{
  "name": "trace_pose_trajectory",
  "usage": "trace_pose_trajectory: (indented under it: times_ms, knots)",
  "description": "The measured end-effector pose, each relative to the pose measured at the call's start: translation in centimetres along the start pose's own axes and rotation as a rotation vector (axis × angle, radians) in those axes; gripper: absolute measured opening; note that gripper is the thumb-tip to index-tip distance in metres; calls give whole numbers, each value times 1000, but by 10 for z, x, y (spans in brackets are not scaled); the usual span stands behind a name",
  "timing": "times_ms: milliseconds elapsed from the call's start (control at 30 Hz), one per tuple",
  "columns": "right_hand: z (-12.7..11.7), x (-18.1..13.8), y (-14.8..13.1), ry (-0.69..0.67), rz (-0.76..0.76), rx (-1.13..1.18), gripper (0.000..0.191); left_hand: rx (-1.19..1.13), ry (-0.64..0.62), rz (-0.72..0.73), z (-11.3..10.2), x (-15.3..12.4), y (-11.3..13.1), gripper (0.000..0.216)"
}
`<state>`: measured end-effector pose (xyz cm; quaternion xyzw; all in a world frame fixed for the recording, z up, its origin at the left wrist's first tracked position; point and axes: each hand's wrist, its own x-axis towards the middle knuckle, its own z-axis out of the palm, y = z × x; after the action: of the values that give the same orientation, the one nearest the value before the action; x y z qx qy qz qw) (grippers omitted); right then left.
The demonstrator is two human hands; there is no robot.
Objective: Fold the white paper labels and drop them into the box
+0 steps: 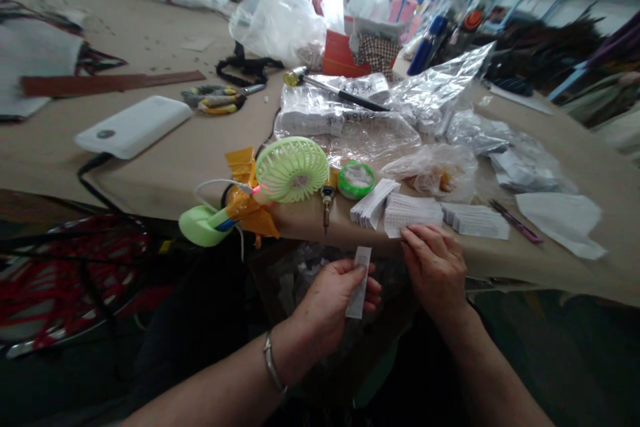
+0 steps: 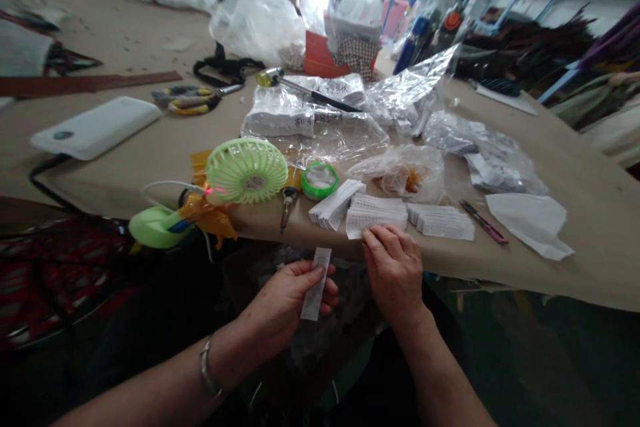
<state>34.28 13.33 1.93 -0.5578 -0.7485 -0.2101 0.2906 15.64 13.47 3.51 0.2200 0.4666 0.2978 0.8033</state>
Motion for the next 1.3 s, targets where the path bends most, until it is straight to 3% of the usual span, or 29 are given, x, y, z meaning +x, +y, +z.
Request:
trace_pose_trajectory:
  times_ms: [267,400,633,867,1033,1133,1233,1300]
  knots:
    - [6,-2,15,98,25,196,19,45,-43,-50,1,-2,5,20]
    - [0,-3,8,162,33,373,20,32,-48,-93,4,-2,11,18]
    - [-24,-1,-28,-54,-134,673,14,-195,-237,-96,12,0,15,13]
    - [-15,-13,-30,-121,-185,724,11,-264,-272,-92,11,-4,12,12]
    - [-21,-15,-30,-139,-187,688,15,-176,-239,-94,10,-4,10,11]
    - [-30,-14,-15,-98,-165,626,28,-132,-187,-134,8,-3,9,10]
    - [-34,-20,20,-12,50,318,40,-15,-128,-170,10,-3,9,13]
    - [-33,-29,47,-27,205,35,49,23,-81,-174,12,-3,8,13]
